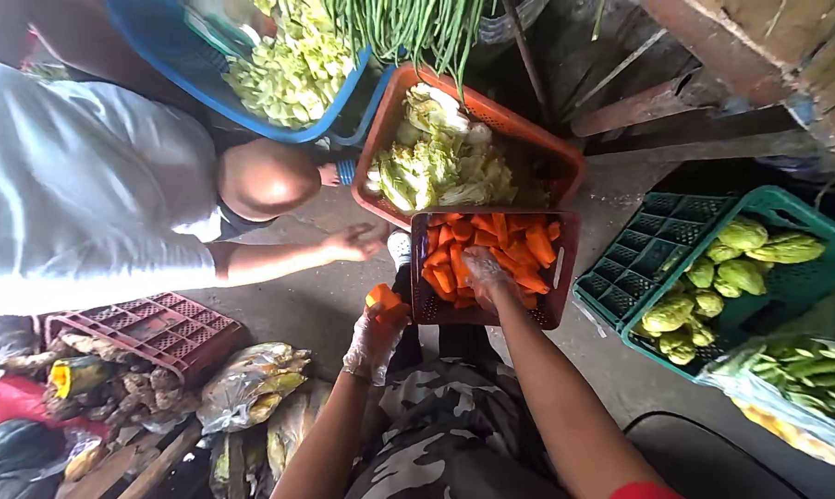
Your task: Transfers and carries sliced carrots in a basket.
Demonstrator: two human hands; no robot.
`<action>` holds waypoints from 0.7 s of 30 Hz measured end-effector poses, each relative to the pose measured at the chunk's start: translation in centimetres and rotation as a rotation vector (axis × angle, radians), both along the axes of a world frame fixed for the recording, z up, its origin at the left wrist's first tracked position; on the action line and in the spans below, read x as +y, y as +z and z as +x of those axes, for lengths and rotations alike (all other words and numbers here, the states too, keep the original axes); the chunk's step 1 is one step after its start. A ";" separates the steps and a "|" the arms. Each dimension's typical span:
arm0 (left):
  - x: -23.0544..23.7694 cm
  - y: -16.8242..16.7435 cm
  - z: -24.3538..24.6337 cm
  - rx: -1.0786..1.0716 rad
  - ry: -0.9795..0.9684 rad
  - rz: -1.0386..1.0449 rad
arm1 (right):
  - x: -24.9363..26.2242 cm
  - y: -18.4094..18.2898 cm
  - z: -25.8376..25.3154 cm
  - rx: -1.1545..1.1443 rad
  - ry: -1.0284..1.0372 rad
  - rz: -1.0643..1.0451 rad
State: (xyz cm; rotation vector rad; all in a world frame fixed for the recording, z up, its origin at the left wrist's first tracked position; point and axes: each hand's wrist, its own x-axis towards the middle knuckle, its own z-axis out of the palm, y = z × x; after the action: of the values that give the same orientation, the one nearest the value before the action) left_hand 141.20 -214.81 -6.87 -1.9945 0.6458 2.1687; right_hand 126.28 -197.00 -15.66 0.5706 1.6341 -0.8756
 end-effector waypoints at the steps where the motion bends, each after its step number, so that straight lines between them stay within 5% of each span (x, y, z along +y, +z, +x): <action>1: -0.1 0.4 -0.1 0.004 0.007 0.005 | -0.2 0.4 0.1 -0.008 -0.114 -0.037; 4: -1.2 1.3 -1.2 0.039 0.039 0.007 | -0.8 1.7 0.0 -0.102 -0.578 -0.180; 6: -2.2 2.0 -2.6 0.089 0.039 -0.008 | -1.1 2.8 0.0 -0.104 -0.679 -0.276; 15: -12.3 1.2 -11.6 0.363 -0.175 -0.193 | -10.8 6.2 -5.6 0.193 -0.464 -0.456; 21: -18.9 -3.8 -18.9 0.099 -0.173 -0.309 | -24.6 5.5 -10.2 0.169 -0.351 -0.392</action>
State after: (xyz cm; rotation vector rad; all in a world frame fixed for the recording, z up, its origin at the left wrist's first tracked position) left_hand 122.33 -233.70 -10.68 -1.8862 1.1861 2.1822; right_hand 116.10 -221.63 -10.20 0.5231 1.4750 -1.4975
